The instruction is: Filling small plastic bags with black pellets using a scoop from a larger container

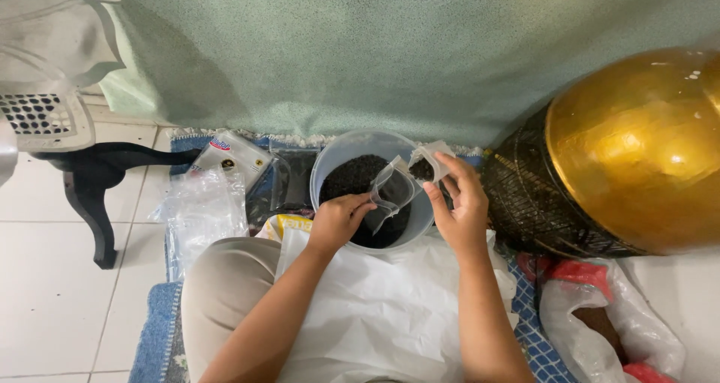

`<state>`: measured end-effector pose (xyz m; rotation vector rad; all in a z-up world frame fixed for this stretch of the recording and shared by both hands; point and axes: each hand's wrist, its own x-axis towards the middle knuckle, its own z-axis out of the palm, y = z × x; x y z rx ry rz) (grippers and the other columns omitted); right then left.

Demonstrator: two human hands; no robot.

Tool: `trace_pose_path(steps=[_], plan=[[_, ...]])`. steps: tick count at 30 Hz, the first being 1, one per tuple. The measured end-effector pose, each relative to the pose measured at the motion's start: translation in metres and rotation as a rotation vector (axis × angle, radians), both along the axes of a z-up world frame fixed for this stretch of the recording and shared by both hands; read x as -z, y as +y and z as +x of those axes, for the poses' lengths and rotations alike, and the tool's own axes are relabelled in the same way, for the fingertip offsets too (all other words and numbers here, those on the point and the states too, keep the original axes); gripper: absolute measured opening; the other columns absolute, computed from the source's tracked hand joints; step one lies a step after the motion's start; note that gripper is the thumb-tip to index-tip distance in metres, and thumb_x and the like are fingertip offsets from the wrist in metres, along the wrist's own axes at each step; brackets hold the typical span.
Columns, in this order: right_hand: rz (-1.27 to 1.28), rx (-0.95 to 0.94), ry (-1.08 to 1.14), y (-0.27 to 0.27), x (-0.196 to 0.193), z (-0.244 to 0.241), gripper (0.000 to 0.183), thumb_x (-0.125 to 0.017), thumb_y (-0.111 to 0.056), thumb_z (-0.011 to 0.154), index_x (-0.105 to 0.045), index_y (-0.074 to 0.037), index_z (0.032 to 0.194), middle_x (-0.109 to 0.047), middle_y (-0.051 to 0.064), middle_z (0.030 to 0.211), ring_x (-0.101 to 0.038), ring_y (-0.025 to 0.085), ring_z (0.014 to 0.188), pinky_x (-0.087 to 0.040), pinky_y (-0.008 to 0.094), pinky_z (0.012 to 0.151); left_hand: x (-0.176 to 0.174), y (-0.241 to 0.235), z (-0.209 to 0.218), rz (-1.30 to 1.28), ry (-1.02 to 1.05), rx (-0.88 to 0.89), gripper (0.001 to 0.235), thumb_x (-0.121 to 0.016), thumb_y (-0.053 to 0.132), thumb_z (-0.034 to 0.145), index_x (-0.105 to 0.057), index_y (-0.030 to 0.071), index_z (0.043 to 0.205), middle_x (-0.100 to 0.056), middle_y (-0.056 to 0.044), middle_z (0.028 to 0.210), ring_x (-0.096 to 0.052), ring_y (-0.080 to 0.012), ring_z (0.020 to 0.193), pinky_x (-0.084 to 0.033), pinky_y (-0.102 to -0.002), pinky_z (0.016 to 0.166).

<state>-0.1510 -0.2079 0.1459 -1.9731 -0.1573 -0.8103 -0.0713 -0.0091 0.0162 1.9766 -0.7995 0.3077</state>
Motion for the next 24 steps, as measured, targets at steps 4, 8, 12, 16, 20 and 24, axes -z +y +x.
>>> trace_pose_path(steps=[4,8,12,16,20,24], plan=[[0.056,-0.004,-0.035,0.003,0.002,0.0,0.06,-0.067,0.007,0.095,-0.045,0.004,0.15,-0.048,0.022,0.141,-0.057,0.037,0.129,-0.051,0.048,0.104,0.003,0.0,0.001,0.004,-0.01,0.003,0.022,-0.076,0.027,0.095,-0.077,0.007,0.106,-0.08,-0.006,0.098,-0.077,-0.0204,0.087,-0.062,-0.028,0.077],[-0.002,0.012,-0.035,0.001,0.002,-0.002,0.048,-0.068,0.004,0.095,-0.055,0.004,0.141,-0.053,0.019,0.135,-0.059,0.036,0.128,-0.052,0.044,0.104,0.008,-0.001,0.001,-0.01,0.001,0.011,0.022,-0.075,0.027,0.095,-0.077,0.009,0.107,-0.08,-0.005,0.098,-0.077,-0.0205,0.088,-0.062,-0.029,0.078],[0.034,0.016,-0.072,0.004,0.008,-0.001,0.065,-0.067,0.007,0.096,-0.039,0.003,0.154,-0.045,0.02,0.146,-0.053,0.033,0.134,-0.049,0.046,0.106,0.0,0.002,-0.002,-0.014,0.004,0.009,0.022,-0.076,0.026,0.094,-0.078,0.009,0.108,-0.08,-0.006,0.098,-0.077,-0.0204,0.088,-0.062,-0.029,0.078],[-0.057,0.03,-0.03,0.003,0.001,-0.003,0.046,-0.072,0.005,0.091,-0.06,0.004,0.136,-0.056,0.021,0.134,-0.06,0.039,0.127,-0.053,0.044,0.102,0.001,0.002,0.0,-0.016,0.008,0.019,0.023,-0.076,0.027,0.095,-0.077,0.009,0.109,-0.08,-0.005,0.097,-0.077,-0.0198,0.087,-0.062,-0.028,0.078],[-0.014,0.039,-0.058,0.005,0.001,-0.002,0.05,-0.069,0.004,0.094,-0.055,0.003,0.142,-0.054,0.021,0.138,-0.057,0.036,0.129,-0.052,0.043,0.101,0.006,0.0,0.002,-0.006,-0.011,0.017,0.022,-0.075,0.028,0.095,-0.078,0.01,0.109,-0.08,-0.005,0.098,-0.077,-0.0203,0.088,-0.062,-0.029,0.078],[-0.004,0.037,-0.043,0.004,0.002,-0.002,0.047,-0.07,0.004,0.093,-0.058,0.005,0.139,-0.055,0.022,0.136,-0.059,0.038,0.127,-0.053,0.044,0.101,0.001,0.0,0.0,-0.028,-0.023,0.005,0.021,-0.076,0.027,0.094,-0.078,0.011,0.107,-0.08,-0.004,0.095,-0.077,-0.0218,0.086,-0.062,-0.031,0.077]])
